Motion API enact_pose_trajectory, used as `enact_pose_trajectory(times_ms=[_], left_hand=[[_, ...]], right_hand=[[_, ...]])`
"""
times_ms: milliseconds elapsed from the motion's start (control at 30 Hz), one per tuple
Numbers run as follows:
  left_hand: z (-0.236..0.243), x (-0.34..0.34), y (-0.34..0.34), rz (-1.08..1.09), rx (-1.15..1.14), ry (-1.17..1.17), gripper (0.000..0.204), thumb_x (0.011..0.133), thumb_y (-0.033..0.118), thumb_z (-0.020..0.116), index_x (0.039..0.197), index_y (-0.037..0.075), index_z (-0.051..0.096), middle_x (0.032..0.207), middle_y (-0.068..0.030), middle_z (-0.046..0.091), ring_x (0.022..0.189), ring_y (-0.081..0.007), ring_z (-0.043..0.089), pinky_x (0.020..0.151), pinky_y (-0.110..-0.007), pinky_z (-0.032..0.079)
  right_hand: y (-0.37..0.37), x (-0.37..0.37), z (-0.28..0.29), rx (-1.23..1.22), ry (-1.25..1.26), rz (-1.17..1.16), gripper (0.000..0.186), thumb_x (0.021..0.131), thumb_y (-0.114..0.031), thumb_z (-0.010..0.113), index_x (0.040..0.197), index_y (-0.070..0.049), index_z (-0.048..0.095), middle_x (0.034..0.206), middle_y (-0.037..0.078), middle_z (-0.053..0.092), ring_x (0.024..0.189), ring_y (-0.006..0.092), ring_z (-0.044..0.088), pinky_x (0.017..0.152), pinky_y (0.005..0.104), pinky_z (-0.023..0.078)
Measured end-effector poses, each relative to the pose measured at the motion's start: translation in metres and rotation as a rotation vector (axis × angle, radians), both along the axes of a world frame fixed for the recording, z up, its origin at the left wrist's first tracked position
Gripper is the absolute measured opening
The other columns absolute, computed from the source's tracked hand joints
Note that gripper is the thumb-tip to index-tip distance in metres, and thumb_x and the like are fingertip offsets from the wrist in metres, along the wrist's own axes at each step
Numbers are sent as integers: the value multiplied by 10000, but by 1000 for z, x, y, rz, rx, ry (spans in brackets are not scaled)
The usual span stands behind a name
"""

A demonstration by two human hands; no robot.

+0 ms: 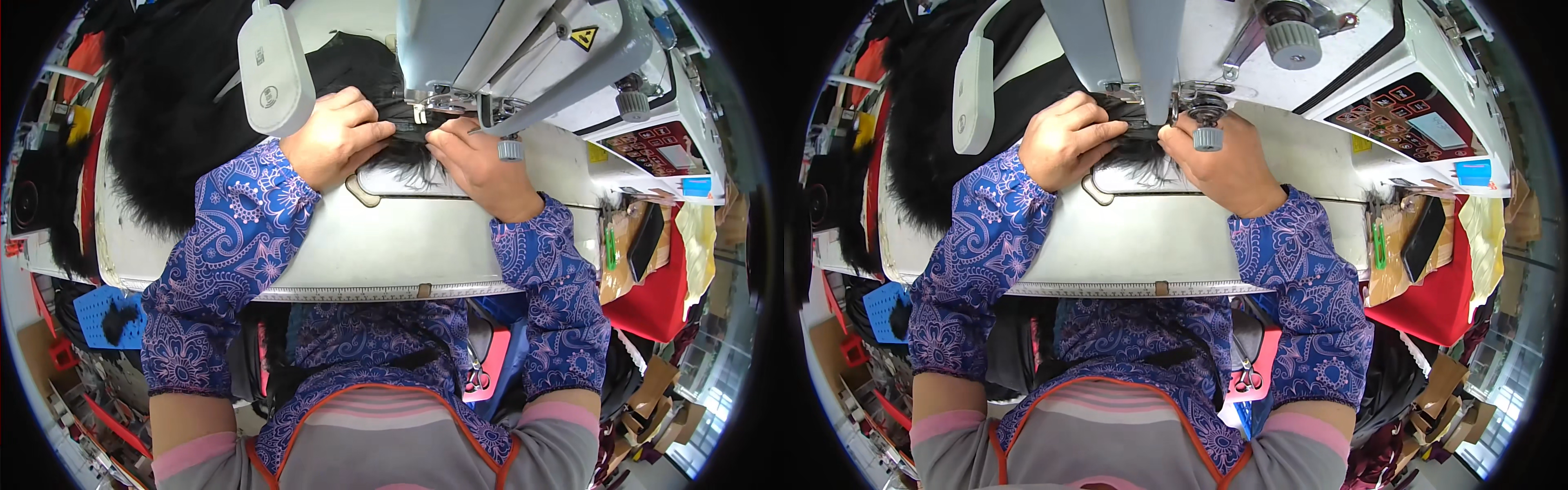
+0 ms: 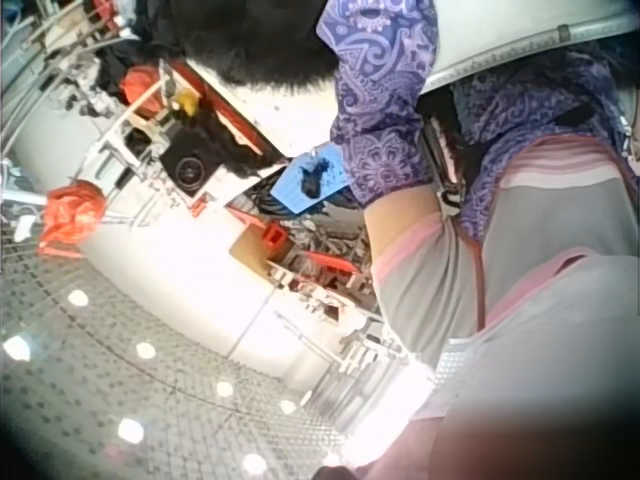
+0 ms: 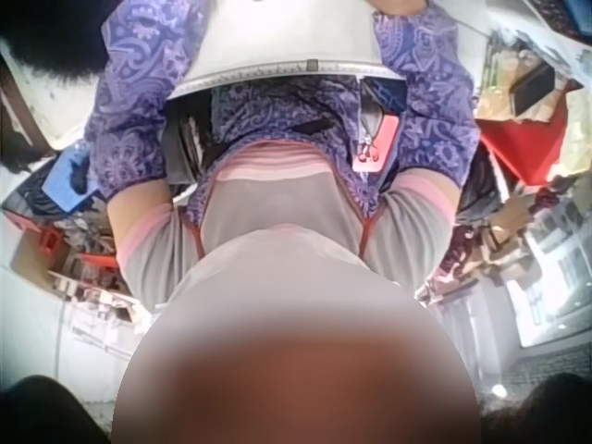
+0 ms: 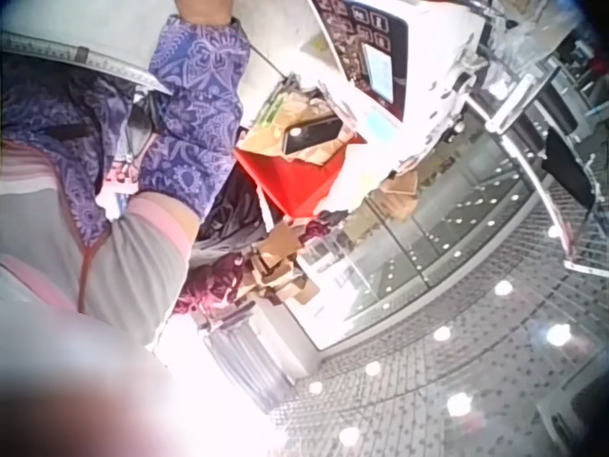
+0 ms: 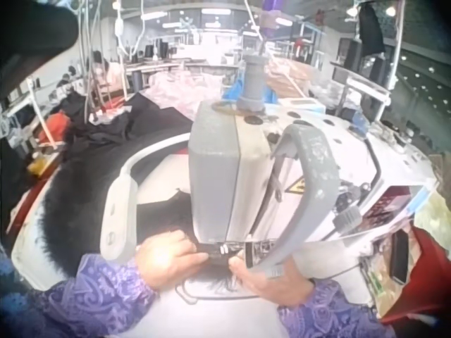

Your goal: Sewing black fur material using an industrial sewing machine to create pompoms or apparel accessories.

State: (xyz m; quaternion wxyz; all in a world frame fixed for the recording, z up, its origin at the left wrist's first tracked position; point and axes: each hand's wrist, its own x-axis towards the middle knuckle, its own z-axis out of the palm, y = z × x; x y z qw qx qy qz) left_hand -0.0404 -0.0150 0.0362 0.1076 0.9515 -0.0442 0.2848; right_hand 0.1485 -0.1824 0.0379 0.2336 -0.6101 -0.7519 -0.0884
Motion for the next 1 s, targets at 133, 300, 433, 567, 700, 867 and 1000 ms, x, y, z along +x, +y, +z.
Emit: enact_pose_trajectory(times_ms=[133, 300, 433, 567, 700, 867, 1000], left_hand=[[3, 2, 1, -105, 137, -94, 248, 690, 90, 712, 931, 38, 690, 864, -50, 607, 1003, -262, 615, 772, -360, 541], [4, 6, -1, -124, 46, 1, 284, 632, 16, 756, 908, 19, 691, 885, -84, 646, 872, -254, 677, 724, -339, 587], [8, 5, -5, -30, -38, 84, 358, 668, 43, 773, 1017, 43, 691, 915, -94, 649, 861, -265, 667, 726, -339, 581], [3, 13, -2, -39, -21, -45, 361, 678, 49, 780, 1029, 63, 699, 935, -90, 658, 880, -272, 657, 741, -346, 575], [3, 12, 3, -20, -68, 40, 318, 688, 56, 785, 994, 68, 699, 942, -78, 662, 912, -283, 647, 781, -364, 567], [14, 12, 1, -10, -139, 64, 267, 687, 51, 792, 934, 55, 692, 917, -79, 656, 919, -289, 643, 795, -372, 563], [11, 11, 6, -58, -176, -14, 210, 699, 11, 774, 879, 37, 669, 903, -94, 646, 876, -285, 661, 728, -342, 580]], right_hand=[[0, 1, -3, 34, 1, -5, 180, 801, -62, 721, 971, -52, 662, 975, 50, 637, 874, 222, 653, 770, 330, 529], [1, 2, -4, -7, -53, 42, 195, 799, -38, 706, 987, -46, 656, 1027, 35, 625, 927, 214, 646, 801, 322, 523], [2, 0, 0, -5, -10, 52, 226, 797, -46, 708, 1016, -65, 654, 1057, 47, 610, 956, 222, 636, 821, 326, 520], [6, -3, -8, 71, 34, 41, 218, 792, -62, 715, 998, -80, 648, 1022, 50, 610, 932, 231, 639, 814, 330, 521], [5, -5, -3, 38, 8, 19, 235, 795, -79, 717, 1019, -84, 643, 998, 51, 611, 913, 232, 641, 805, 326, 520], [3, -7, 0, -14, -15, -23, 232, 804, -103, 713, 1022, -98, 633, 981, 57, 610, 855, 230, 636, 769, 327, 516], [3, -12, 5, 7, -24, -40, 214, 796, -96, 714, 990, -96, 625, 980, 54, 610, 840, 236, 634, 757, 328, 514]])
